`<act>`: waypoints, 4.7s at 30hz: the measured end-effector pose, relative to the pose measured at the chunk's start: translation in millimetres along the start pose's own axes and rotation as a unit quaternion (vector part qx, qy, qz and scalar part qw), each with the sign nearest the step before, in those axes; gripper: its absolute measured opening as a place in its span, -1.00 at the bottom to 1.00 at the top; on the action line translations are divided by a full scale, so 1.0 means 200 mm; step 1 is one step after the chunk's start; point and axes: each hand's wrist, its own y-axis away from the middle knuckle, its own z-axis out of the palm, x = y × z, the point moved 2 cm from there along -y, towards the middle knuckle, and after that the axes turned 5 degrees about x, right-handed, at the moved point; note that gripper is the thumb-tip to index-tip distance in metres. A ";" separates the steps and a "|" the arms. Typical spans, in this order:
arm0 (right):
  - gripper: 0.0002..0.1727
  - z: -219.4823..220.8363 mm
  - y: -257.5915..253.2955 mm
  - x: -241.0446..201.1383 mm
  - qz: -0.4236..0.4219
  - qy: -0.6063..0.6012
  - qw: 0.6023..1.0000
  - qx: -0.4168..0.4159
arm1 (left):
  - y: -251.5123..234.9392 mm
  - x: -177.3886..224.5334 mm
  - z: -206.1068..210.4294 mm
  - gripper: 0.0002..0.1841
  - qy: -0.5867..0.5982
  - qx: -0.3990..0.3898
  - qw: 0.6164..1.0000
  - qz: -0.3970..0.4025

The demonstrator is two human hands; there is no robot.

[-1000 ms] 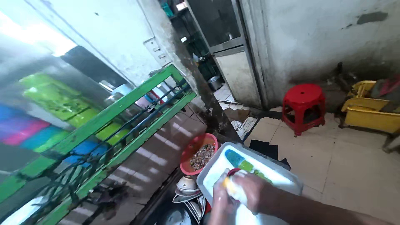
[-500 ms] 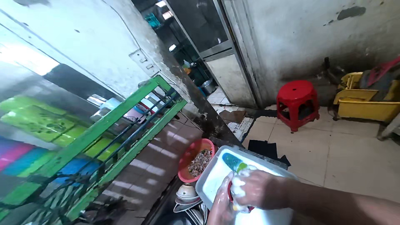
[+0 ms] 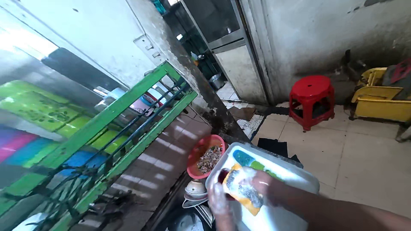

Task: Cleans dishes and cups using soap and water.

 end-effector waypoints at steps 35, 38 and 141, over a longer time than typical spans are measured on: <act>-0.15 -0.25 -0.15 0.33 0.009 0.538 0.841 -0.048 | -0.19 -0.24 0.34 -0.06 -0.472 -0.626 0.621 0.025; -0.17 -0.27 -0.13 0.32 0.035 0.536 0.842 -0.046 | -0.23 -0.26 0.28 -0.14 -0.512 -0.592 0.623 0.019; -0.25 -0.01 0.05 0.37 -0.076 0.550 0.804 -0.211 | 0.05 0.02 0.00 -0.60 0.277 0.148 0.767 -0.560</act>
